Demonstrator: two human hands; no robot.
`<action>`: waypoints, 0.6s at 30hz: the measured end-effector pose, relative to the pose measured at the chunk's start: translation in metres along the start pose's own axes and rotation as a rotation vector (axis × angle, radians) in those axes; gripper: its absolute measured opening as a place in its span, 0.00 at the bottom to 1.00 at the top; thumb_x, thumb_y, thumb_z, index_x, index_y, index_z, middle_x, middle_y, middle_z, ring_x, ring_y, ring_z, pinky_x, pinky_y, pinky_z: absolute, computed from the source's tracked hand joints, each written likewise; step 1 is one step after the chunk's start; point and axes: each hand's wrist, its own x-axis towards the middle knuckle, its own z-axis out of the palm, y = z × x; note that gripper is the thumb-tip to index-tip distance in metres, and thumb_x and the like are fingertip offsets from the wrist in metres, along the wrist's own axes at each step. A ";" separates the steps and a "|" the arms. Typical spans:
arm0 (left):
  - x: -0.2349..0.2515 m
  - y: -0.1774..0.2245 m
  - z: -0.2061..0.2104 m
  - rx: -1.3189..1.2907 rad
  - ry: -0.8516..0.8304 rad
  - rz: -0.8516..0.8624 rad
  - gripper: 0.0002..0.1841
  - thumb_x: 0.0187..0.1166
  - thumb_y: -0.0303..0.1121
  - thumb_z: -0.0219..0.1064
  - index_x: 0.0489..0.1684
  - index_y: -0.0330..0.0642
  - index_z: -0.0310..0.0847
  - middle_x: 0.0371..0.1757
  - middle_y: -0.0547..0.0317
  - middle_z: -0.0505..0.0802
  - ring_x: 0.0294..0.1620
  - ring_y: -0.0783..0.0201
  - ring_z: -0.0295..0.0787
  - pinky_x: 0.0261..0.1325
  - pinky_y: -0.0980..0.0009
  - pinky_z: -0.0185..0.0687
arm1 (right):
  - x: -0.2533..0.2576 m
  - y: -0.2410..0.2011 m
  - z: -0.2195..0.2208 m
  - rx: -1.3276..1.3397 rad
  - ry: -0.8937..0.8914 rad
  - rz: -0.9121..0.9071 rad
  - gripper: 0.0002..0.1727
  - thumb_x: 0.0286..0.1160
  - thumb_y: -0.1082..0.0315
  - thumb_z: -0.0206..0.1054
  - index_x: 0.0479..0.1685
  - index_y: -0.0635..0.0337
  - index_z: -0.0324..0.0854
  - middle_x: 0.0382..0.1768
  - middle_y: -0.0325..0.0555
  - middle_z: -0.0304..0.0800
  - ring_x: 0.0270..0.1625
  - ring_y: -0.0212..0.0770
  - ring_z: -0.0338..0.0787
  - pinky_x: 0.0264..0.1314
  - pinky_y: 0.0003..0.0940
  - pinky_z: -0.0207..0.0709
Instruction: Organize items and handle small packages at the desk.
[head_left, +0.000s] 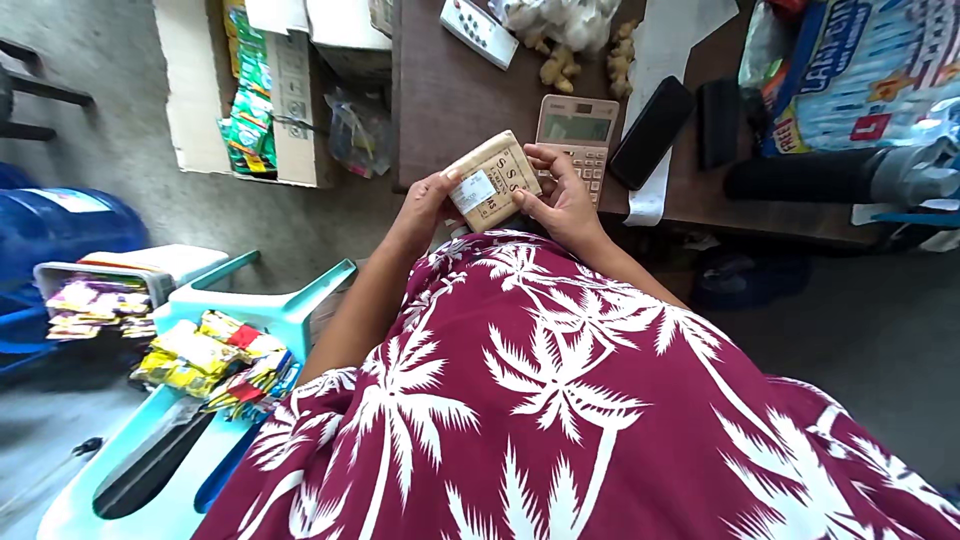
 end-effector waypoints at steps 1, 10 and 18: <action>0.000 -0.001 0.000 -0.003 -0.003 0.001 0.21 0.91 0.44 0.46 0.65 0.39 0.77 0.51 0.63 0.94 0.48 0.70 0.93 0.54 0.69 0.91 | 0.000 0.001 0.000 0.002 -0.001 0.000 0.35 0.74 0.75 0.71 0.81 0.71 0.63 0.72 0.56 0.78 0.49 0.34 0.93 0.51 0.29 0.91; -0.002 -0.001 0.002 -0.011 -0.006 -0.003 0.22 0.91 0.44 0.46 0.65 0.39 0.77 0.51 0.63 0.95 0.48 0.70 0.93 0.54 0.70 0.90 | -0.002 0.003 0.000 0.021 -0.006 0.005 0.32 0.74 0.75 0.71 0.79 0.70 0.66 0.71 0.54 0.79 0.49 0.35 0.93 0.50 0.30 0.91; -0.002 -0.002 0.002 0.005 -0.005 -0.007 0.22 0.91 0.45 0.46 0.65 0.39 0.77 0.51 0.62 0.94 0.48 0.70 0.93 0.55 0.69 0.90 | -0.003 0.004 -0.001 0.013 -0.006 0.005 0.32 0.74 0.74 0.72 0.79 0.69 0.67 0.72 0.54 0.78 0.49 0.35 0.93 0.51 0.30 0.91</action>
